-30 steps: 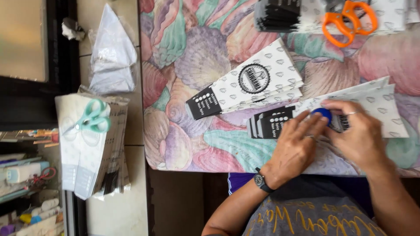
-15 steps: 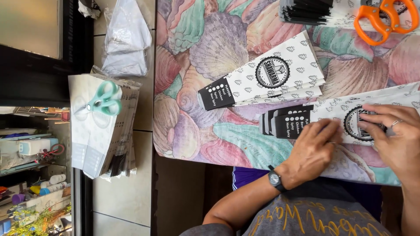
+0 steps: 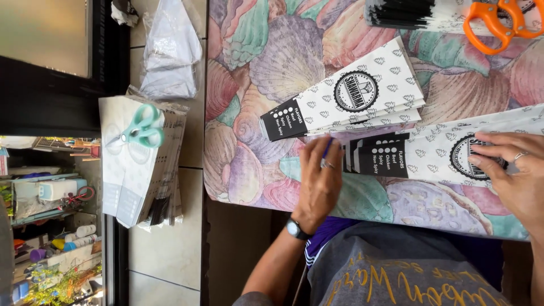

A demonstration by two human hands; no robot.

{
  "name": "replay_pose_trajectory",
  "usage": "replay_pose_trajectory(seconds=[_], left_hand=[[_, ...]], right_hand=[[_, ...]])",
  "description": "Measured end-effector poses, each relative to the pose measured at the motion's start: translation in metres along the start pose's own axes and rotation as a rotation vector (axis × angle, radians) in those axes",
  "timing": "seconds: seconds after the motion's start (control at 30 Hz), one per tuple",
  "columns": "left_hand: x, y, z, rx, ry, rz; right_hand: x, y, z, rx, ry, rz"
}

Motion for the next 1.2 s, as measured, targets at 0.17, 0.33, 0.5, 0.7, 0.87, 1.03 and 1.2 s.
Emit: replay_pose_trajectory(seconds=[0.17,0.33,0.5,0.7,0.87,1.03,1.2], left_hand=[[0.072,0.0,0.043,-0.084,0.241,0.181],[0.061,-0.002,0.035,0.024,0.241,0.163],[0.034,-0.004,0.038,0.053,0.145,0.104],[0.04,-0.013,0.019,0.156,0.167,0.017],[0.091,-0.008,0.065,-0.004,0.367,0.112],[0.04,0.007,0.056,0.015,0.189,0.118],[-0.011,0.001,0.004,0.0,-0.007,-0.043]], right_hand=[[-0.003,0.0,-0.001,-0.01,0.095,-0.097],[-0.003,0.0,0.001,-0.029,0.041,-0.046],[-0.003,0.002,0.001,-0.027,0.011,-0.007],[-0.006,-0.001,0.0,-0.001,0.097,-0.097],[-0.009,0.001,0.001,0.002,0.054,-0.115],[-0.01,0.0,-0.002,-0.007,0.068,-0.09],[-0.008,0.003,-0.001,-0.012,0.147,-0.113]])
Point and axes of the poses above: each hand's wrist, its own y-axis away from the middle knuckle, its own z-axis out of the palm, x = y × z, the point moved 8 cm from there along -y, towards the middle knuckle, and after that the axes turned 6 degrees about -x, right-handed, at the moved point
